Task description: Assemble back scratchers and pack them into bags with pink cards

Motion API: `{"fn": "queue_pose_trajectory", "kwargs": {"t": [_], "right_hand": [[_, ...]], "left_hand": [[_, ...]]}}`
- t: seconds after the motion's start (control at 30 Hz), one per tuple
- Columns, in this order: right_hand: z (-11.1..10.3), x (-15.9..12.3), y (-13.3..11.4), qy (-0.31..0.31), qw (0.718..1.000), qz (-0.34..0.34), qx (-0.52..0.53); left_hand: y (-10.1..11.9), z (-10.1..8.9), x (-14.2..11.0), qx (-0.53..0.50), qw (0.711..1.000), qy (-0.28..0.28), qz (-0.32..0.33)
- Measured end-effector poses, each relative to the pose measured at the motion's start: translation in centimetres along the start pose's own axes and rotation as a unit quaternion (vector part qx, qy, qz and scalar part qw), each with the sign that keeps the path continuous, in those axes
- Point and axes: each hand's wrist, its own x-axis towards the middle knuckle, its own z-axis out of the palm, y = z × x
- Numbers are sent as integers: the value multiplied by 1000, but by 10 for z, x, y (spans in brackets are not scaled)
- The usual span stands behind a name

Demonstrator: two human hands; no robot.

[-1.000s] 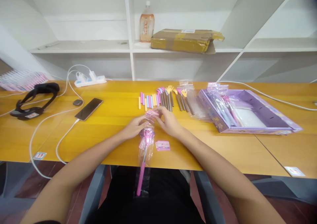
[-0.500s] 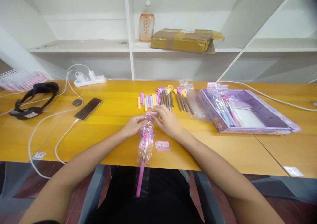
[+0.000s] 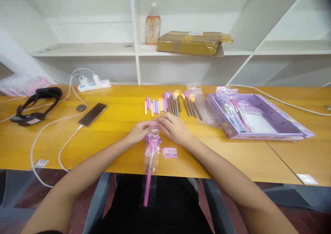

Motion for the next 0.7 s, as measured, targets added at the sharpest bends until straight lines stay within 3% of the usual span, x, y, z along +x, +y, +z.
{"fn": "queue_pose_trajectory", "kwargs": {"t": [0.23,0.4,0.57,0.7], "right_hand": [[-1,4,1,16,968,142,206],[-2,7,3,42,935,225,272],[0,7,3,40,925,243,290],[1,7,3,40,928,233,288]], "left_hand": [[-2,-1,-2,57,997,-26,35],[7,-1,-8,242,957,72,143],[24,-9,-9,360,906,40,219],[29,-10,-9,381,896,25,225]]}}
